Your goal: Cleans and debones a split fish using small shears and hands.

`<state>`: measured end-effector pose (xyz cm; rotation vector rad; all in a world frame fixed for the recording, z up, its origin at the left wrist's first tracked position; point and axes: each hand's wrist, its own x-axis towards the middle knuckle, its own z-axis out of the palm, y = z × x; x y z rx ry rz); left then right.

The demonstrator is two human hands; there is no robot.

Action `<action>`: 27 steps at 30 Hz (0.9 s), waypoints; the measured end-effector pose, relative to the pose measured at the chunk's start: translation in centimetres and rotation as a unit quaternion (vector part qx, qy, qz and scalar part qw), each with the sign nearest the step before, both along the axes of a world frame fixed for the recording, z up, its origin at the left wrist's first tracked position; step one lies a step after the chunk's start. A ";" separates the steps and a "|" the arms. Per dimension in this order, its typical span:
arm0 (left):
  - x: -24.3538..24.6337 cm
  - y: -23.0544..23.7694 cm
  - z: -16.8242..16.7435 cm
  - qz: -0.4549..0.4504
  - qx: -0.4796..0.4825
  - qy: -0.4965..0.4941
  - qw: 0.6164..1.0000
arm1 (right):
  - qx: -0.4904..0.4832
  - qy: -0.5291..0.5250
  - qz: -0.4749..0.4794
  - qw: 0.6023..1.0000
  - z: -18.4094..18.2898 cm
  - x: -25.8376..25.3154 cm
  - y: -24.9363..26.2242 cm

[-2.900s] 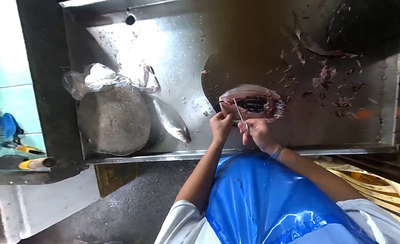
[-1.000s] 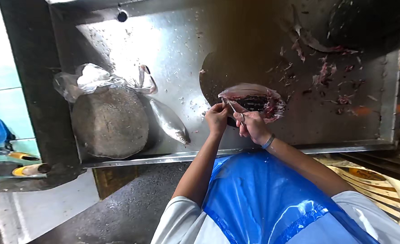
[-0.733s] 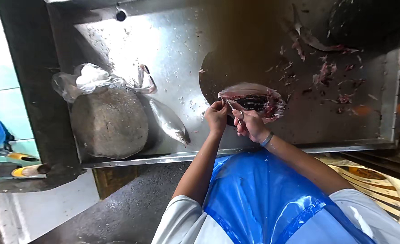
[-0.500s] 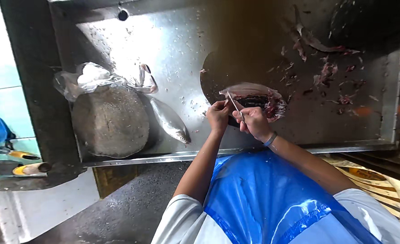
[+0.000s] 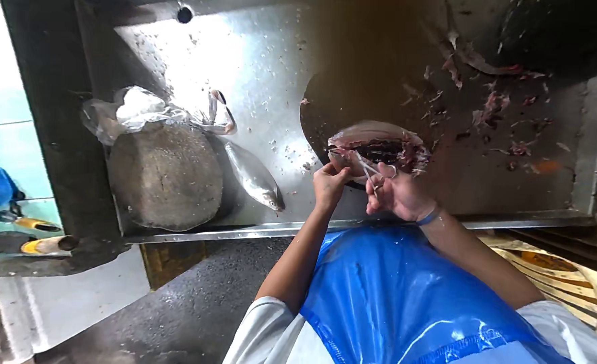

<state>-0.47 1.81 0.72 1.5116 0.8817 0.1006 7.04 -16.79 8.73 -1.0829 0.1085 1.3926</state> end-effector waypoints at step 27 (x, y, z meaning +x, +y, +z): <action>0.7 -0.7 0.3 0.020 -0.028 0.014 0.999 | -0.082 -0.178 0.027 0.980 -1.9 -1.3 -0.8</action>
